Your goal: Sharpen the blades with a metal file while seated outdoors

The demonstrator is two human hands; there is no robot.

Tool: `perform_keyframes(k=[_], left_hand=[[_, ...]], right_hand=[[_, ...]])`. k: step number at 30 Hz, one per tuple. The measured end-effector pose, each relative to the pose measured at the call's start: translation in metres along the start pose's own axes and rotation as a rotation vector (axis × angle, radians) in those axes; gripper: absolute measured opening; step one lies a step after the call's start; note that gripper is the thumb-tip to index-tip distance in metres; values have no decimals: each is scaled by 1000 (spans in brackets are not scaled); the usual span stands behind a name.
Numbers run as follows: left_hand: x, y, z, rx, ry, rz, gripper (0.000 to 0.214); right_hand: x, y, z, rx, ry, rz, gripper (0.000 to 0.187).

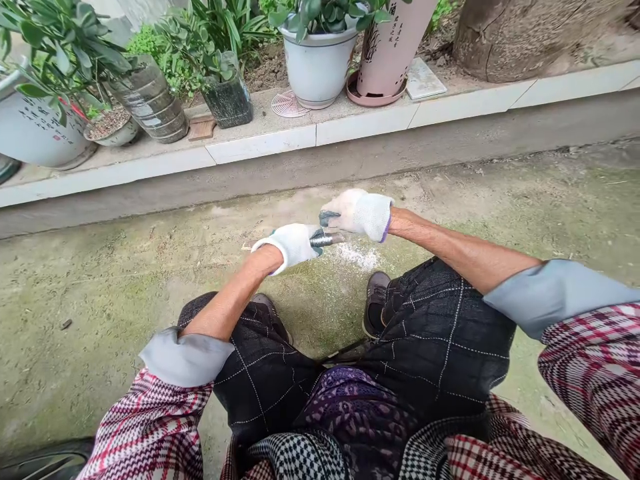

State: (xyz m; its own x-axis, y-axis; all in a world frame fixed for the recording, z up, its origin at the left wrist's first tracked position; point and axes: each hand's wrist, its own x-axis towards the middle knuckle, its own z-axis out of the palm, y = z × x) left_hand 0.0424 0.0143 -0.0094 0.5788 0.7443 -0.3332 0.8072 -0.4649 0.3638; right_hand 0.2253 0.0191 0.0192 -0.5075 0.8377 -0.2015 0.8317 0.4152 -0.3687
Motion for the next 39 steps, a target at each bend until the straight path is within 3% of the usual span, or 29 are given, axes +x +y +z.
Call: perform_keyframes(k=[3, 6, 11, 15, 19, 22, 26, 29, 34, 39], left_hand=[[-9, -1, -9, -216, 115, 98, 27], [-15, -3, -20, -535, 235, 72, 29], [-12, -4, -25, -906, 412, -51, 26], [-4, -8, -24, -965, 517, -136, 19], [5, -12, -22, -976, 533, -198, 18], [11, -14, -19, -967, 535, -233, 19], [16, -14, -14, -970, 533, -274, 18], [16, -17, -16, -1095, 534, -296, 15], [8, -36, -38, -1359, 655, -358, 14], [-3, -46, -52, -1456, 555, -356, 24]], right_hand=[[4, 12, -2, 356, 37, -8, 13], [8, 16, -1, 720, 90, 19, 10], [11, 2, 7, 951, 137, 5, 12], [7, -10, 12, 821, 188, 88, 4], [-1, -11, 10, 400, 352, 94, 13], [-4, -12, 10, 141, 386, 73, 19], [-7, -18, 10, 109, 406, 66, 23], [-11, -26, 7, 291, 443, 17, 21], [-13, -26, -2, 954, 366, -39, 27], [-9, -10, -5, 1368, 255, -57, 35]])
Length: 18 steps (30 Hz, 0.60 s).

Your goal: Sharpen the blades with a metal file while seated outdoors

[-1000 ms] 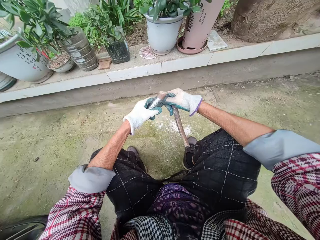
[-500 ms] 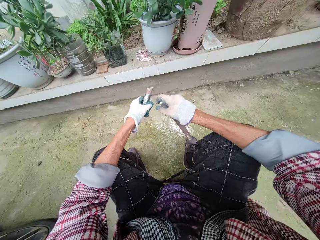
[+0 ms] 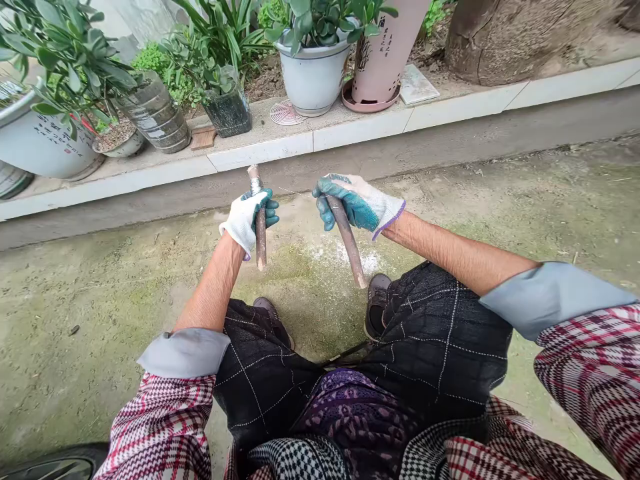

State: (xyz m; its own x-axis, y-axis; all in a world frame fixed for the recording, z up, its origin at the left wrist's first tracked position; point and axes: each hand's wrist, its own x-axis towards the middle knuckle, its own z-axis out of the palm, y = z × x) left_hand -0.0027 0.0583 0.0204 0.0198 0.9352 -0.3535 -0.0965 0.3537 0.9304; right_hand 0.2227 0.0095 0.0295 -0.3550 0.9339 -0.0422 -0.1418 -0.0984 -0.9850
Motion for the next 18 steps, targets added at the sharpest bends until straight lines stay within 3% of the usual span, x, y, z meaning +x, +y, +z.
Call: perform_keyframes(k=[3, 7, 12, 18], left_hand=[[-4, 3, 0, -17, -49, -12, 27], [-4, 11, -9, -123, -102, -23, 23], [0, 17, -25, -179, -44, -60, 13], [3, 14, -5, -181, -55, -21, 24]], right_hand=[[2, 5, -5, 54, 36, 45, 33], [1, 8, -10, -47, 135, 151, 27], [-8, -3, -36, -93, 269, 182, 20], [-18, -3, -65, -78, 382, 193, 15]])
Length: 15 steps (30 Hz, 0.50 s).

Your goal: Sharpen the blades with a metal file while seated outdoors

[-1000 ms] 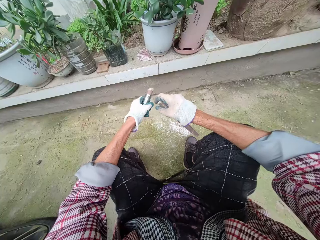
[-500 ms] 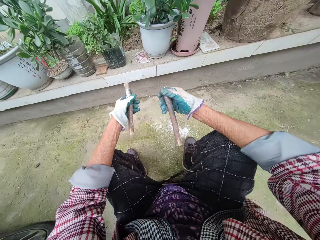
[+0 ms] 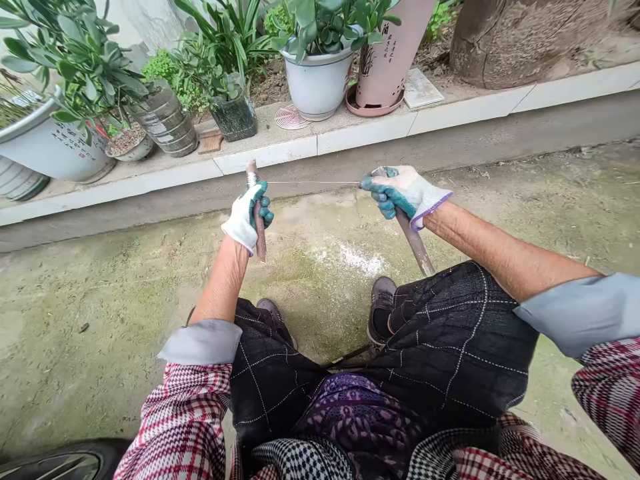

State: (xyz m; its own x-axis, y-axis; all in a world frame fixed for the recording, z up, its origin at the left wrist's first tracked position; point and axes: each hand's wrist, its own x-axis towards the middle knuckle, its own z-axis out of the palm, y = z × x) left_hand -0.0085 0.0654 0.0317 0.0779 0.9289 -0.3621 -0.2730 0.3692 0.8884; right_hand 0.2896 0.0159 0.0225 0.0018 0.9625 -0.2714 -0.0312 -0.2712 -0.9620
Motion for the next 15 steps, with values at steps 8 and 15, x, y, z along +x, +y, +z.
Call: perform_keyframes(k=[8, 15], left_hand=[[1, 26, -19, -42, 83, 186, 26], [-11, 45, -60, -328, -8, 274, 11]], right_hand=[[16, 4, -22, 3, 126, 52, 6], [15, 11, -79, -23, 344, 44, 14]])
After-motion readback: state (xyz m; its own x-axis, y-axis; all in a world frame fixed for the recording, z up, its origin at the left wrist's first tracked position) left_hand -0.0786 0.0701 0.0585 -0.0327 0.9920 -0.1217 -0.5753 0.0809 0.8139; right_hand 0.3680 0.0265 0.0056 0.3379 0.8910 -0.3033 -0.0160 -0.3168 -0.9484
